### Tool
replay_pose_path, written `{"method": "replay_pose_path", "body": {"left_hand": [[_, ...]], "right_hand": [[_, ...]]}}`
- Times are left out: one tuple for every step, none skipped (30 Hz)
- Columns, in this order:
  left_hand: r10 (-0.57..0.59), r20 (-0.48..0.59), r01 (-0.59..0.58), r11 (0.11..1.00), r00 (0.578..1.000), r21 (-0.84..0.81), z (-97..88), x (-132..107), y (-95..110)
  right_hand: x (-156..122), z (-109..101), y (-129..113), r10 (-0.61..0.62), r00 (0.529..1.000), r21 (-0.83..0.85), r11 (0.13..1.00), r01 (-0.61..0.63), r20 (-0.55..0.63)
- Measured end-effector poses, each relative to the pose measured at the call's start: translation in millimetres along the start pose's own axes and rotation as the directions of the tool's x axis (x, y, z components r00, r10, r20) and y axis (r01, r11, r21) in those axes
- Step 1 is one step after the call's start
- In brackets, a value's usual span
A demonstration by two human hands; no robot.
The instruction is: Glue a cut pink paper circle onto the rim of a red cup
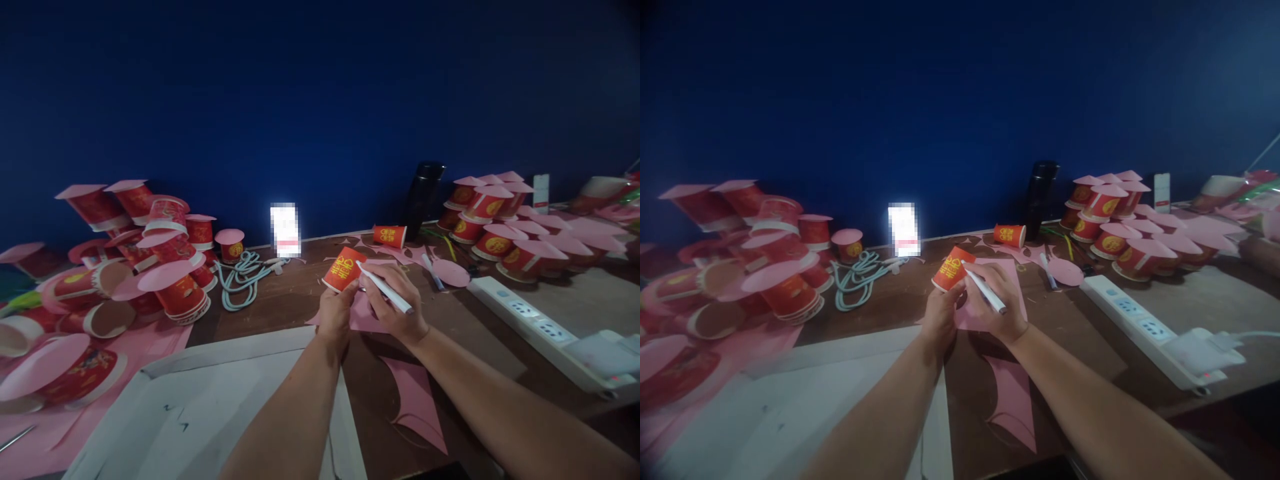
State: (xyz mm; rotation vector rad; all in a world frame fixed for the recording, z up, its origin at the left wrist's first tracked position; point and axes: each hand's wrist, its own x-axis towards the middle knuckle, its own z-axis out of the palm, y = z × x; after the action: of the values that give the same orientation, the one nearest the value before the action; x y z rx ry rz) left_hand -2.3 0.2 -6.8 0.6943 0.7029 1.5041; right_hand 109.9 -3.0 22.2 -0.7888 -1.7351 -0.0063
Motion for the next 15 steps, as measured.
{"method": "replay_pose_path", "body": {"left_hand": [[-0.001, -0.002, 0.001, 1.000, 1.000, 0.002, -0.1, 0.1, 0.0], [-0.003, -0.002, 0.003, 1.000, 1.000, 0.002, -0.2, 0.2, 0.1], [-0.007, 0.000, 0.007, 1.000, 1.000, 0.002, -0.3, 0.2, 0.2], [-0.009, -0.001, 0.009, 1.000, 1.000, 0.001, -0.3, 0.3, 0.4], [-0.009, -0.003, 0.009, 1.000, 1.000, 0.001, -0.3, 0.3, 0.6], [-0.007, -0.005, 0.007, 1.000, 1.000, 0.001, -0.4, 0.3, 0.6], [-0.006, -0.007, 0.006, 1.000, 1.000, 0.003, -0.5, 0.3, 0.6], [-0.005, -0.013, 0.005, 1.000, 1.000, 0.007, -0.5, 0.5, 0.4], [-0.002, -0.019, 0.003, 1.000, 1.000, 0.012, -0.7, 0.6, 0.2], [-0.002, -0.022, 0.003, 1.000, 1.000, 0.016, -0.8, 0.8, 0.0], [-0.003, -0.023, 0.004, 1.000, 1.000, 0.017, -0.9, 0.9, -0.2], [-0.004, -0.021, 0.005, 1.000, 1.000, 0.017, -0.9, 1.0, -0.3], [-0.003, -0.020, 0.003, 1.000, 1.000, 0.015, -0.9, 1.0, -0.2], [-0.001, -0.020, 0.001, 1.000, 1.000, 0.012, -0.8, 1.0, -0.2], [0.000, -0.026, 0.000, 1.000, 1.000, 0.008, -0.6, 0.9, -0.1]], "right_hand": [[0.0, 0.0, 0.1, 0.002, 1.000, -0.004, 1.000, -0.002, 0.003], [-0.1, 0.0, 0.1, 0.006, 1.000, -0.008, 1.000, -0.006, 0.007], [-0.1, 0.0, 0.0, 0.010, 1.000, -0.013, 1.000, -0.009, 0.010], [-0.2, 0.0, -0.1, 0.013, 1.000, -0.017, 1.000, -0.012, 0.013], [-0.3, 0.1, -0.2, 0.013, 1.000, -0.019, 1.000, -0.013, 0.013], [-0.3, 0.2, -0.3, 0.012, 1.000, -0.020, 1.000, -0.012, 0.012], [-0.4, 0.2, -0.4, 0.013, 1.000, -0.020, 1.000, -0.012, 0.009], [-0.4, 0.3, -0.5, 0.013, 1.000, -0.021, 1.000, -0.013, 0.006], [-0.5, 0.3, -0.4, 0.013, 1.000, -0.022, 1.000, -0.013, 0.005], [-0.5, 0.3, -0.3, 0.015, 1.000, -0.024, 1.000, -0.014, 0.006], [-0.6, 0.2, -0.1, 0.015, 1.000, -0.027, 1.000, -0.015, 0.008], [-0.7, 0.1, 0.2, 0.016, 1.000, -0.029, 0.999, -0.016, 0.011], [-0.8, 0.0, 0.5, 0.019, 1.000, -0.031, 0.999, -0.018, 0.013], [-0.9, -0.1, 0.8, 0.023, 1.000, -0.032, 0.999, -0.023, 0.014], [-1.0, -0.2, 1.1, 0.027, 1.000, -0.031, 0.999, -0.027, 0.013]]}}
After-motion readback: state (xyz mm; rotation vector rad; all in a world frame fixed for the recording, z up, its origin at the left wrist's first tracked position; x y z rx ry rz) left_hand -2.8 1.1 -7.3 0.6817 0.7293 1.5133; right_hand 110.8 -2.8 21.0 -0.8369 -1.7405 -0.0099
